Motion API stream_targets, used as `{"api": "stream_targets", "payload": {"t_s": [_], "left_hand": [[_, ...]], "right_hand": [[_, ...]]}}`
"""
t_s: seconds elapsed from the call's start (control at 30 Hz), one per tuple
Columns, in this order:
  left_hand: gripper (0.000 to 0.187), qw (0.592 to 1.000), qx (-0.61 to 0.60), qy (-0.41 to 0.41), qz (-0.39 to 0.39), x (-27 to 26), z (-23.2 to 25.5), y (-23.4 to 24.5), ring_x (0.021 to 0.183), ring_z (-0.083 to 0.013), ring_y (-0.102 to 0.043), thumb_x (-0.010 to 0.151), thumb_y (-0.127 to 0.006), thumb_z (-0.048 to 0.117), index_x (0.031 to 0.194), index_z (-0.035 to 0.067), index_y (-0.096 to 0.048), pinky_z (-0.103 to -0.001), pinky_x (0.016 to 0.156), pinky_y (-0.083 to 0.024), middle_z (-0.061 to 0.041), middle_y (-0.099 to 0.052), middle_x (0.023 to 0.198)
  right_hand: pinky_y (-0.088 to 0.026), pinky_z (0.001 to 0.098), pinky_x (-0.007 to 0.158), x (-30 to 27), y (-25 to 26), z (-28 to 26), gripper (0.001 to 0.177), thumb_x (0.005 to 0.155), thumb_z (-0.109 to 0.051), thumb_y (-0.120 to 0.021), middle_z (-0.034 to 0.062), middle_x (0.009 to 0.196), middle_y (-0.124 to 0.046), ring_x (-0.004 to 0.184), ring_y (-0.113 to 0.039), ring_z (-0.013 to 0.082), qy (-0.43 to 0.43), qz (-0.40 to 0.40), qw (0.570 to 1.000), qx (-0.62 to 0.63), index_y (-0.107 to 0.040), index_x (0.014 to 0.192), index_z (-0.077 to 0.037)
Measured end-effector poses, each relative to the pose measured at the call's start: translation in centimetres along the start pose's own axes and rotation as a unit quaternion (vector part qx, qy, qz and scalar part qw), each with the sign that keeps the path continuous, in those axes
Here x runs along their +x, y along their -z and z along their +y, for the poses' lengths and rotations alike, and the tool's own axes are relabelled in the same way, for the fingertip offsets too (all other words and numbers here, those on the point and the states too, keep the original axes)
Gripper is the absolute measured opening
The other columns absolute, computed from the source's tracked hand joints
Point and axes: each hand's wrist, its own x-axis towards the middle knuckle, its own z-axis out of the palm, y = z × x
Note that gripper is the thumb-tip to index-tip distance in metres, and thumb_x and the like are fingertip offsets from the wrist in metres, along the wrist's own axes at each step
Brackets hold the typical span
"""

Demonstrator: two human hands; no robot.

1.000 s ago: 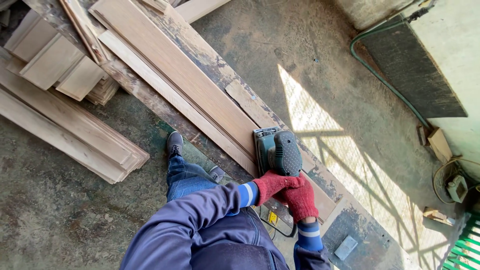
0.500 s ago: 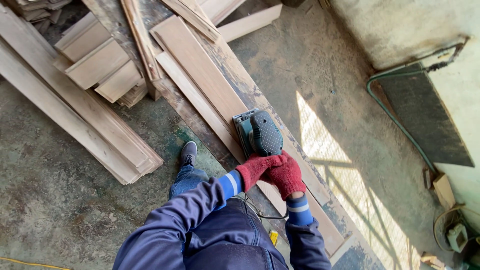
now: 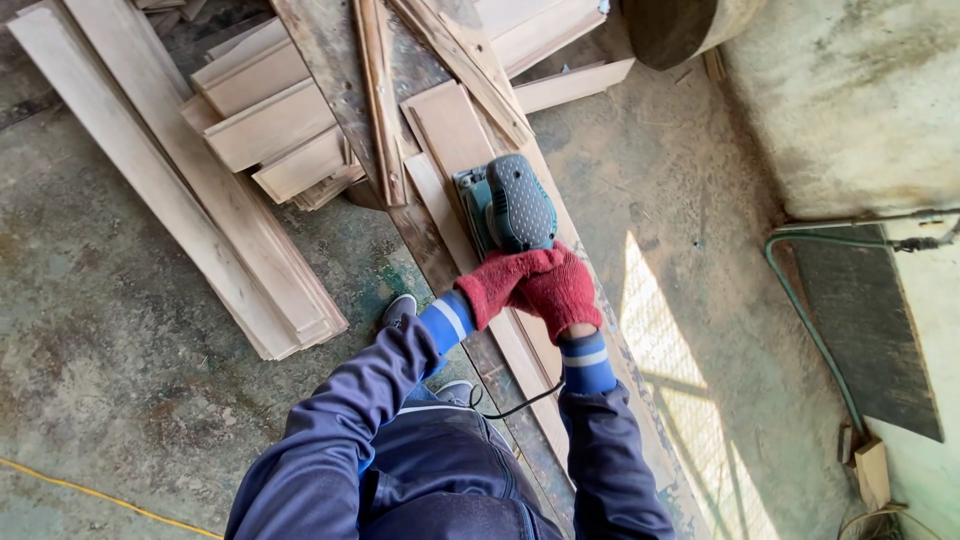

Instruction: Sanding wooden planks using an electric sander and manually with sandpaper.

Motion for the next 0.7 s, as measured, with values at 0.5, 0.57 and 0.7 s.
{"api": "stream_targets", "payload": {"t_s": [0.5, 0.57, 0.7], "left_hand": [[0.068, 0.999, 0.000, -0.048, 0.013, -0.9, 18.8, 0.7, 0.099, -0.0682, -0.064, 0.064, -0.091, 0.025, 0.121, -0.005, -0.069, -0.082, 0.068, -0.054, -0.038, -0.065, 0.111], [0.067, 0.999, -0.001, -0.040, 0.012, -1.1, 19.0, 0.4, 0.098, -0.0663, -0.065, 0.064, -0.091, 0.027, 0.121, -0.003, -0.070, -0.081, 0.070, -0.054, -0.036, -0.066, 0.111], [0.069, 1.000, 0.009, -0.028, -0.008, -0.6, 17.3, -0.4, 0.095, -0.0656, -0.066, 0.064, -0.092, 0.029, 0.120, -0.004, -0.070, -0.080, 0.070, -0.054, -0.035, -0.066, 0.109]], "right_hand": [[-0.055, 0.0619, 0.094, 10.1, 2.0, -13.2, 0.045, 0.091, -0.036, -0.053, 0.0255, 0.106, -0.073, 0.110, -0.065, 0.0517, 0.079, 0.010, 0.997, -0.002, -0.069, 0.120, -0.005], [-0.056, 0.0602, 0.090, 10.4, 2.1, -12.9, 0.046, 0.090, -0.042, -0.052, 0.0216, 0.101, -0.074, 0.107, -0.067, 0.0480, 0.062, 0.023, 0.998, -0.001, -0.071, 0.116, -0.009], [-0.057, 0.0619, 0.086, 9.5, 2.8, -11.5, 0.046, 0.086, -0.040, -0.056, 0.0228, 0.098, -0.075, 0.106, -0.068, 0.0496, 0.038, 0.033, 0.999, 0.006, -0.074, 0.114, -0.008]]}}
